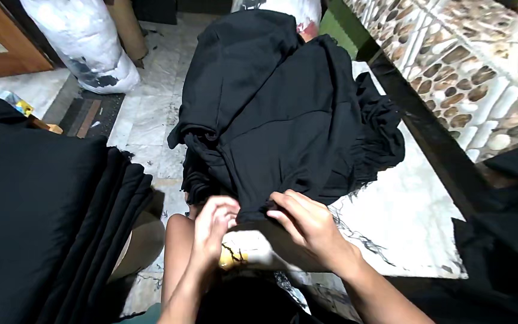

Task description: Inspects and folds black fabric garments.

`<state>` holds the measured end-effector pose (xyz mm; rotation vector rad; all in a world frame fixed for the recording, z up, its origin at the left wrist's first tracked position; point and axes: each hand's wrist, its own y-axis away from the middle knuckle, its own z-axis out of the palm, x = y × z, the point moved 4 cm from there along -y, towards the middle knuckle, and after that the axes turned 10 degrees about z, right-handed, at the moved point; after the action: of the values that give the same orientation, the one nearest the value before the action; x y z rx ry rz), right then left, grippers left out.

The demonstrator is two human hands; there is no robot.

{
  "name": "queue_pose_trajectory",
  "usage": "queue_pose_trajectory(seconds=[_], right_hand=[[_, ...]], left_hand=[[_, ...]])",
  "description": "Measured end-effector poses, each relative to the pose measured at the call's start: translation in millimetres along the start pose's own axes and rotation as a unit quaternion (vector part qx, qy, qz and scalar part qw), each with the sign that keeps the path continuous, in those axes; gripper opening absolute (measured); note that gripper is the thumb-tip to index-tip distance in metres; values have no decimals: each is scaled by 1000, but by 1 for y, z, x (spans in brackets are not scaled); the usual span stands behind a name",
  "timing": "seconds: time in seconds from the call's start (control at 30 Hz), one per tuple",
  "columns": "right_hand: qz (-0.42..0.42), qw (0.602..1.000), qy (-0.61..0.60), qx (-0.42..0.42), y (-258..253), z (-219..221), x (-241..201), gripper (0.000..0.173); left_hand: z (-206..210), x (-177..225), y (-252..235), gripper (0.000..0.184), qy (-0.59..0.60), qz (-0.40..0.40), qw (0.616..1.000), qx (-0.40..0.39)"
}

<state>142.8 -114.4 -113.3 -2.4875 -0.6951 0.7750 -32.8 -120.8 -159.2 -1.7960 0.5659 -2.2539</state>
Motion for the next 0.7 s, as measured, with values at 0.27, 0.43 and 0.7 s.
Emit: queue_pose_trajectory(seconds=[0.27,0.43,0.7], right_hand=[[8,986,-121,118,35,-17,-9,21],[137,974,-82,162,32,-38,43,27],[289,950,71,96,-47,-41,123,32]], left_hand=[[-18,42,-120,28,153,64,982,92],[-40,20,-147,54,-52,104,969,220],[78,-32,-92,84,-499,285,816,-57]])
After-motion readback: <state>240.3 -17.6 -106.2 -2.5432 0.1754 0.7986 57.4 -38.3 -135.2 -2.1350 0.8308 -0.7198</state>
